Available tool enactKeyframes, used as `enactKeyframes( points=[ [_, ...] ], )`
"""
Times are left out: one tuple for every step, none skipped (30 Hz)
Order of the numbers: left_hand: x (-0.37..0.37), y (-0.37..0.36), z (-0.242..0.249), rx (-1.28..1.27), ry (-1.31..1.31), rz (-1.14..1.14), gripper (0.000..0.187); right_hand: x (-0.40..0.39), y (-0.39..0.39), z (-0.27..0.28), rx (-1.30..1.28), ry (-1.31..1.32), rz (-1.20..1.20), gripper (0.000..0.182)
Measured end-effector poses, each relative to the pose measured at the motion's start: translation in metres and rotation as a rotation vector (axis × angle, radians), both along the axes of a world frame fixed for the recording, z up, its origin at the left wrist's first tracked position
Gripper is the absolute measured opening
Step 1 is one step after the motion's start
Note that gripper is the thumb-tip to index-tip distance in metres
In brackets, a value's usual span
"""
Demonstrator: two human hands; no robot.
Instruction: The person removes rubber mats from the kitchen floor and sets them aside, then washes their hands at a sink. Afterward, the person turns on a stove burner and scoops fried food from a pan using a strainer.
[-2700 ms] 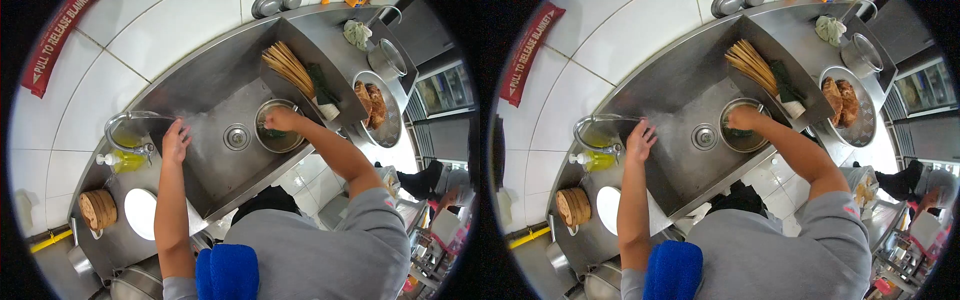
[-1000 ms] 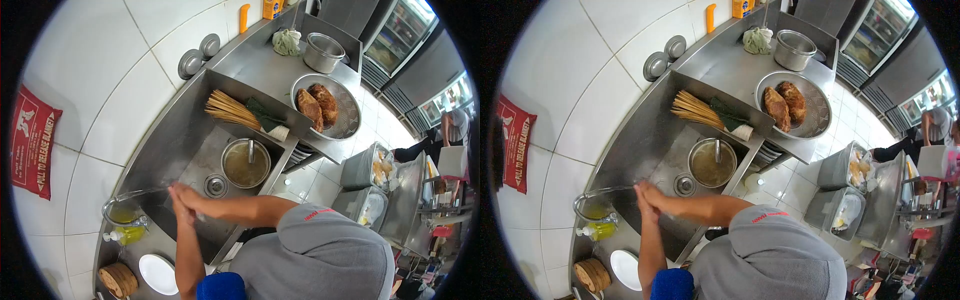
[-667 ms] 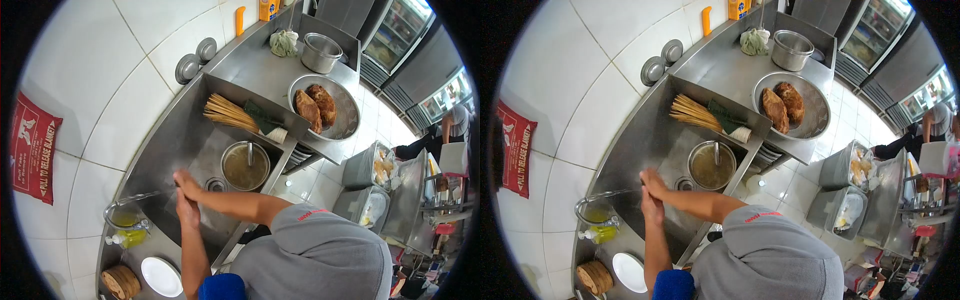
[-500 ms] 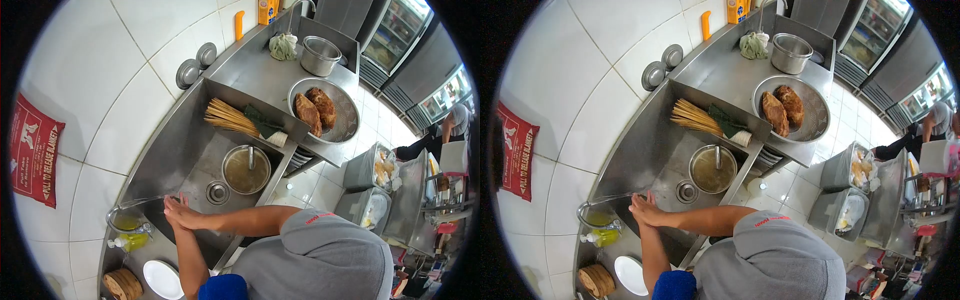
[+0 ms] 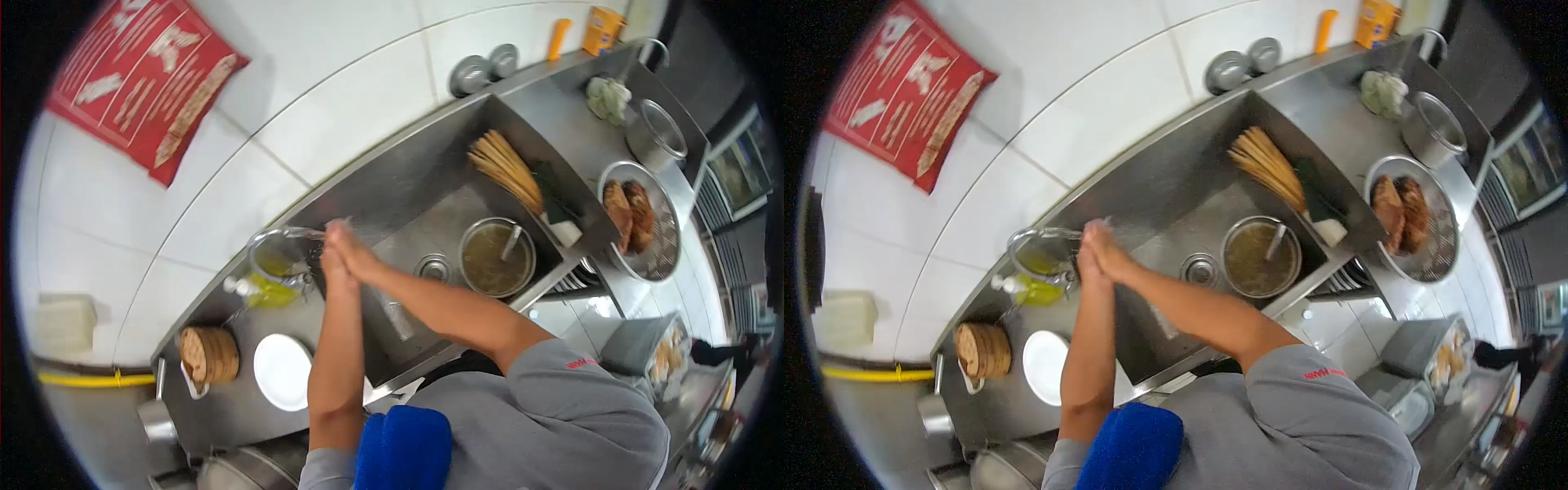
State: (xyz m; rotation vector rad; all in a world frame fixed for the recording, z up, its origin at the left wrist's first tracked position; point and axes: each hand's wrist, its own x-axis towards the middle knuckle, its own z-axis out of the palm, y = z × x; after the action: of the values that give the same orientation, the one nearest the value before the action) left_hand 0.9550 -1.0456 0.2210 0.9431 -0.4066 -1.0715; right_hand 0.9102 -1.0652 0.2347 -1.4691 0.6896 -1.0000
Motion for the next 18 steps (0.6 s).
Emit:
enactKeyframes(
  points=[
    [-0.023,0.009,0.042,-0.001,-0.009,0.030,0.040,0.000,-0.019,0.001,0.035,0.024,-0.015,0.051],
    [-0.044,0.017,0.076,0.059,0.093,-0.005,0.039,-0.002,-0.031,0.001,0.070,0.054,-0.042,0.049],
    [-0.056,0.022,0.095,0.121,0.200,-0.046,0.039,-0.010,-0.036,0.013,0.074,0.055,-0.030,0.049],
    [-0.059,0.025,0.104,0.127,0.204,-0.038,0.039,-0.024,-0.034,0.041,0.453,0.029,0.080,0.048],
    [-0.060,0.029,0.110,0.126,0.191,-0.058,0.038,-0.036,-0.028,0.064,0.834,-0.002,0.186,0.047],
    [-0.059,0.028,0.113,0.118,0.174,-0.080,0.037,-0.044,-0.012,0.074,0.443,0.087,0.140,0.049],
    [-0.046,0.022,0.104,0.115,0.173,-0.079,0.037,-0.040,0.002,0.073,0.440,0.086,0.142,0.049],
    [-0.022,0.018,0.086,0.164,0.058,-0.024,0.038,-0.033,0.019,0.071,0.412,0.043,0.097,0.050],
    [-0.006,0.017,0.075,0.215,-0.056,0.029,0.041,-0.029,0.035,0.068,0.386,0.000,0.051,0.053],
    [-0.005,0.026,0.089,0.236,-0.091,0.061,0.038,-0.043,0.052,0.090,0.344,-0.074,0.129,0.058],
    [-0.003,0.027,0.095,0.239,-0.091,0.056,0.038,-0.040,0.051,0.089,0.346,-0.074,0.124,0.058],
    [-0.003,0.025,0.096,0.268,-0.123,0.076,0.038,-0.037,0.046,0.086,0.414,-0.152,0.156,0.061],
    [-0.013,0.022,0.100,0.299,-0.153,0.083,0.037,-0.044,0.041,0.096,0.481,-0.230,0.175,0.064],
    [-0.028,0.024,0.102,0.171,0.009,0.057,0.038,-0.052,0.032,0.107,0.600,-0.328,0.192,0.063],
    [-0.039,0.025,0.102,0.175,0.017,0.027,0.038,-0.056,0.016,0.105,0.599,-0.326,0.160,0.063],
    [-0.048,0.026,0.101,0.107,-0.143,-0.026,0.043,-0.056,0.000,0.097,0.590,-0.275,0.087,0.053],
    [-0.055,0.027,0.102,0.033,-0.303,-0.075,0.050,-0.050,-0.015,0.086,0.581,-0.224,0.019,0.047],
    [-0.060,0.029,0.118,0.097,-0.298,-0.149,0.055,-0.039,-0.026,0.071,0.570,-0.172,-0.045,0.048]
  ],
)
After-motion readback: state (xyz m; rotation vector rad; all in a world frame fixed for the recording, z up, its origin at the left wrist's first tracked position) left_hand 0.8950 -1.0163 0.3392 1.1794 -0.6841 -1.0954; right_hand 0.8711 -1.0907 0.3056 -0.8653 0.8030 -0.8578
